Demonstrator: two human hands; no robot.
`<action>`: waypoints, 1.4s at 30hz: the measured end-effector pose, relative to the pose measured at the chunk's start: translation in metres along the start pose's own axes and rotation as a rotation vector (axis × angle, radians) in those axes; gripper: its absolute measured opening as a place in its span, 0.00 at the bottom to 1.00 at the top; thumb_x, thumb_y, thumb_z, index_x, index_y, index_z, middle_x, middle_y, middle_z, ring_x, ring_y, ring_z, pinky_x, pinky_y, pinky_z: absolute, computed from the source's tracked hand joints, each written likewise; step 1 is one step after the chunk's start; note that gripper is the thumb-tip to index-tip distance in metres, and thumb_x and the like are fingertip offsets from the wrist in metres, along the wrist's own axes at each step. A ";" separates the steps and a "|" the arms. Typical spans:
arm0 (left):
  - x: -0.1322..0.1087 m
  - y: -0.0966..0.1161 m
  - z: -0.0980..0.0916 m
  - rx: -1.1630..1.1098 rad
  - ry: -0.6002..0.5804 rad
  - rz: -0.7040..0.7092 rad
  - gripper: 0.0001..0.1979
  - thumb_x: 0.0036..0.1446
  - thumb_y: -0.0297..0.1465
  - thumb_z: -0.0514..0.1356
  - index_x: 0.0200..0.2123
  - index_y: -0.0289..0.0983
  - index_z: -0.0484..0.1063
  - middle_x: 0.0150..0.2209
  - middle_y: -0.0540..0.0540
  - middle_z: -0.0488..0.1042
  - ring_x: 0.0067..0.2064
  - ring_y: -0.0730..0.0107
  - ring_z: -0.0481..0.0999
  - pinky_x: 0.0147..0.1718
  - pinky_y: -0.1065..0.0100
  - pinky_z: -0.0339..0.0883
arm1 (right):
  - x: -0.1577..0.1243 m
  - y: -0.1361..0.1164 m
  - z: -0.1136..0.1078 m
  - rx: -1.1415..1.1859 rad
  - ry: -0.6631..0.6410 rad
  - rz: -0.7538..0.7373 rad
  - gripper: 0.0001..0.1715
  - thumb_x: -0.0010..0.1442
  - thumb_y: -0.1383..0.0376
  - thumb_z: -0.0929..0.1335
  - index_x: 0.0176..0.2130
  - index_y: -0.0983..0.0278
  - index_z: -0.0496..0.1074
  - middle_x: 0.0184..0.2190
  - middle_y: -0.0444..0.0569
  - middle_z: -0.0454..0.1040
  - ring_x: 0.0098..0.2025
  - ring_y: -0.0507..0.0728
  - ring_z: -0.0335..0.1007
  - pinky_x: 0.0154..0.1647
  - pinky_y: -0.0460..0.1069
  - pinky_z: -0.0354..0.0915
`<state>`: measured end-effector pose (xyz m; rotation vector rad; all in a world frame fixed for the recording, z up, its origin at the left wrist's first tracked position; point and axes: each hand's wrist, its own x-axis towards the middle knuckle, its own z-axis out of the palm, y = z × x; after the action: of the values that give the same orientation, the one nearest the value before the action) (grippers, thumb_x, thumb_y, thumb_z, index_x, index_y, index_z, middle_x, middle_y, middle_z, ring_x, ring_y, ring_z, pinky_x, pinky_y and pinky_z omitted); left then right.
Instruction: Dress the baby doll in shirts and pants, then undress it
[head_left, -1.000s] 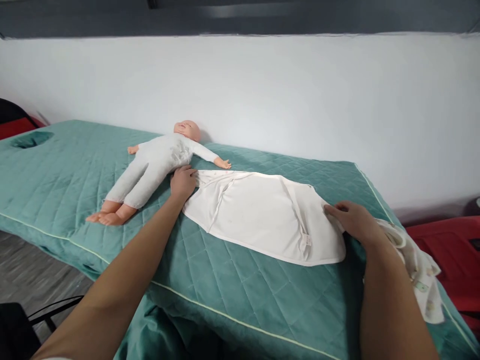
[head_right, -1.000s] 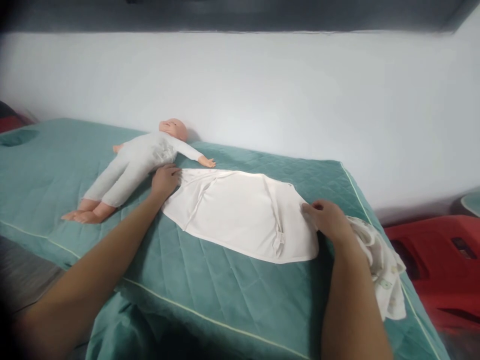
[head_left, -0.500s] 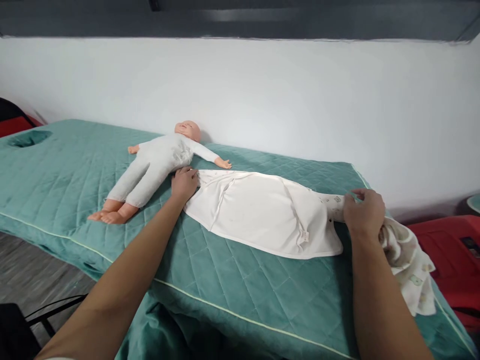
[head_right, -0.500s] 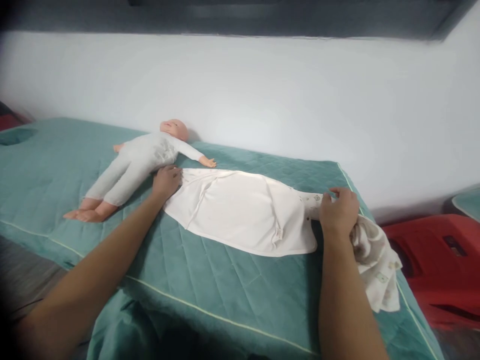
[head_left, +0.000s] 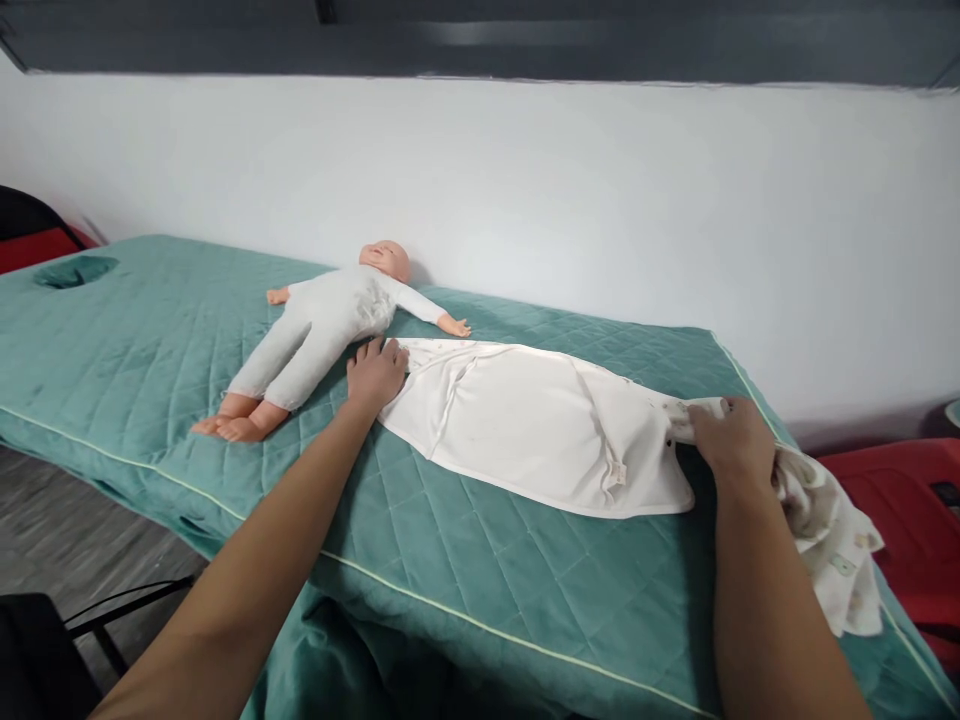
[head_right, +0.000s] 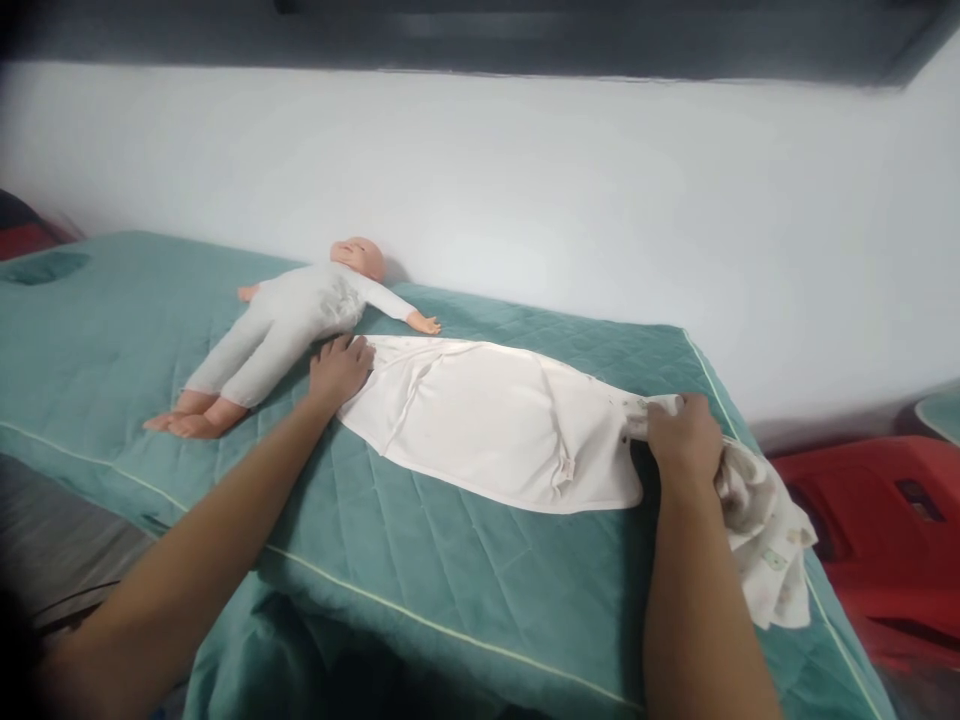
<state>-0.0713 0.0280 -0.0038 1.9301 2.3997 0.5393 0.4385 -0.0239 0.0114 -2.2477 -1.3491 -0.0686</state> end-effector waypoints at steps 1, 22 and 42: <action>0.000 0.000 0.000 -0.003 0.000 -0.001 0.24 0.69 0.40 0.45 0.62 0.43 0.68 0.68 0.35 0.63 0.66 0.40 0.62 0.61 0.39 0.57 | -0.001 -0.003 -0.002 0.012 0.015 0.042 0.33 0.58 0.55 0.65 0.57 0.72 0.71 0.46 0.74 0.77 0.48 0.75 0.75 0.47 0.64 0.67; -0.127 0.072 -0.020 -0.299 0.101 0.637 0.13 0.67 0.32 0.50 0.42 0.42 0.76 0.36 0.42 0.78 0.40 0.58 0.75 0.42 0.57 0.66 | -0.122 -0.159 0.030 0.183 -0.367 -0.710 0.39 0.70 0.50 0.59 0.68 0.73 0.60 0.69 0.65 0.61 0.72 0.66 0.55 0.71 0.61 0.53; -0.149 0.076 -0.023 -0.159 -0.160 0.551 0.21 0.73 0.39 0.45 0.35 0.39 0.74 0.36 0.47 0.81 0.37 0.63 0.80 0.31 0.63 0.58 | -0.101 -0.166 0.047 -0.254 -0.462 -0.395 0.47 0.72 0.45 0.49 0.75 0.74 0.44 0.76 0.63 0.36 0.77 0.72 0.30 0.73 0.65 0.43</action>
<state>0.0307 -0.1056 0.0091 2.4428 1.6624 0.5369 0.2393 -0.0224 0.0072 -2.2477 -2.1260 0.1620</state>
